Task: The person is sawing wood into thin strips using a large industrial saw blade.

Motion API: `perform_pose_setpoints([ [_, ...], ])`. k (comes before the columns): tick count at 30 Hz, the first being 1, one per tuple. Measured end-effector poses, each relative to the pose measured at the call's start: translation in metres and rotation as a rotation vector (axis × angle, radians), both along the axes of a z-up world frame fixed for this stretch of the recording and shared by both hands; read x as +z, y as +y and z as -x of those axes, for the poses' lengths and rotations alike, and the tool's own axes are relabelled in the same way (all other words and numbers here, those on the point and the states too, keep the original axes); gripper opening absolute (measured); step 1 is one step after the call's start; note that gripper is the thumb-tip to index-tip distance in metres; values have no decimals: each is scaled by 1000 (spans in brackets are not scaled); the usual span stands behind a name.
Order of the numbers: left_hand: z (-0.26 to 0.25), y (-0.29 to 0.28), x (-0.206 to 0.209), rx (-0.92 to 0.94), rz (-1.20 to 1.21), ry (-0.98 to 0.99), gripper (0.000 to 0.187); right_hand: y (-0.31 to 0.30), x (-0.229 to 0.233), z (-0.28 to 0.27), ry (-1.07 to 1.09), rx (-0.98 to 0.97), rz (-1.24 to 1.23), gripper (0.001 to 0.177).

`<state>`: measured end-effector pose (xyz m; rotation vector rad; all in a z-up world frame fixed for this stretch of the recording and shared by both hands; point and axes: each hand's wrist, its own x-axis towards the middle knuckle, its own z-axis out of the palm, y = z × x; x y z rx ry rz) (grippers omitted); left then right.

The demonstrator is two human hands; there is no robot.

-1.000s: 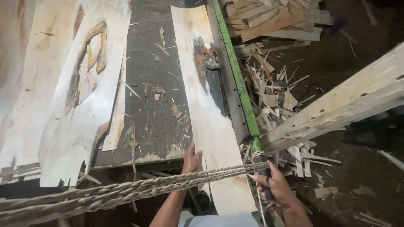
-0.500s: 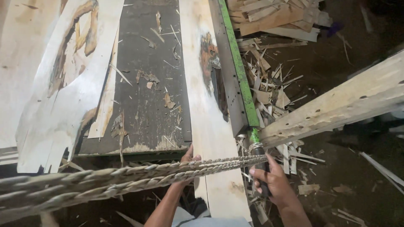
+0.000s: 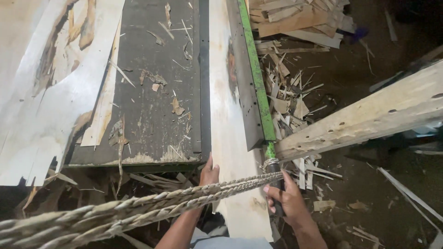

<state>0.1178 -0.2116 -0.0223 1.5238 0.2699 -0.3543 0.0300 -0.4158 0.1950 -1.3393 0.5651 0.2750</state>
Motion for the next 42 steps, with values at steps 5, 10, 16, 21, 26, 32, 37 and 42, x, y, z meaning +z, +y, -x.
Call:
perform_pose_setpoints([
  [5, -19, -26, 26, 57, 200, 54, 65, 0, 1, 0, -17, 13, 11, 57],
  [10, -15, -35, 69, 240, 591, 279, 63, 2, 5, 2, 16, 38, 90, 51],
  [16, -2, -47, 19, 350, 658, 245, 59, -1, -19, 0, 45, 31, 88, 54],
  [21, -8, -59, -46, 332, 579, 176, 61, -4, -29, 1, 60, 68, 149, 60],
  [26, -30, -53, -6, 295, 459, 205, 62, 3, -11, -2, 84, 52, 148, 65],
  [32, -51, -49, 36, 224, 271, 331, 61, 2, -12, -1, 73, 29, 138, 67],
  [37, -66, -58, -9, 263, 419, 221, 59, 2, -13, 1, 94, 17, 144, 69],
  [42, -71, -59, -7, 288, 409, 199, 58, 6, -7, -1, 58, 25, 143, 64],
])
